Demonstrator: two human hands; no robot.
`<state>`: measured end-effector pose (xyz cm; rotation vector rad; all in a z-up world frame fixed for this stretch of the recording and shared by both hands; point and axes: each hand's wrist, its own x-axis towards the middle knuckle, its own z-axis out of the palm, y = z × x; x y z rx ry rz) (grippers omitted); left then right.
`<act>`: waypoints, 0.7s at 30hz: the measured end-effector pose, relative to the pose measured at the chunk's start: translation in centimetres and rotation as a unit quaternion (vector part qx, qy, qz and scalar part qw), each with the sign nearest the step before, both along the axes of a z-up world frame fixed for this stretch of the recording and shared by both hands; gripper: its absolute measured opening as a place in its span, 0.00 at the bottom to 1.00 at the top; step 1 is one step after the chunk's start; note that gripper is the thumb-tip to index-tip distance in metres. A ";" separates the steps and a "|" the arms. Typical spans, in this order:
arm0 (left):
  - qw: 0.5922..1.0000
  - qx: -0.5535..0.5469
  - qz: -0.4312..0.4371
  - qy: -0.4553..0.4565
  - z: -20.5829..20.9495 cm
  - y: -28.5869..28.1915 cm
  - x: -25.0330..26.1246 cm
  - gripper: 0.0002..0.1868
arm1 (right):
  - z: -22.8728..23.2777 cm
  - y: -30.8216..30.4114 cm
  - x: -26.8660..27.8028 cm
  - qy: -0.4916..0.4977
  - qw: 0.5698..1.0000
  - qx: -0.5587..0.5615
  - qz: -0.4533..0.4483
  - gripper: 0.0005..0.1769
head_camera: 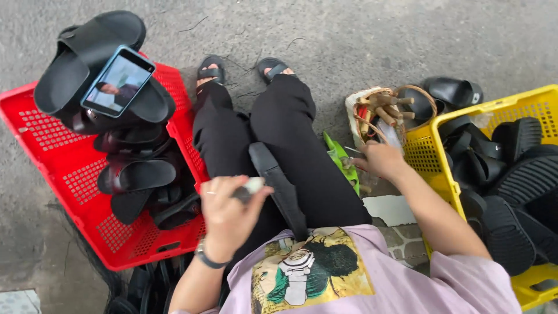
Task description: Hand-sewing the sole of a black sandal using a needle and thread.
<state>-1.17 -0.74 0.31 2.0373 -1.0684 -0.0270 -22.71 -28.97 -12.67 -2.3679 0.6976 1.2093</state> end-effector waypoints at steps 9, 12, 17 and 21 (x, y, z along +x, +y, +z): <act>0.999 0.024 -0.024 -0.011 0.3 -3.8 -1.4 0.14 | -6.0 -1.2 -6.5 0.094 0.992 0.064 -0.053 0.28; 0.999 0.007 -0.007 0.050 -0.1 -3.2 -1.3 0.12 | -2.9 -0.9 -5.2 0.038 0.985 0.109 -0.124 0.23; 0.996 -0.010 0.017 0.091 0.7 -2.0 -1.2 0.11 | -5.5 -3.2 -9.2 0.047 0.989 0.113 -0.076 0.23; 0.989 -0.038 0.012 0.144 0.1 -1.2 -1.6 0.13 | -1.1 -6.0 -10.6 0.017 0.973 0.068 -0.222 0.25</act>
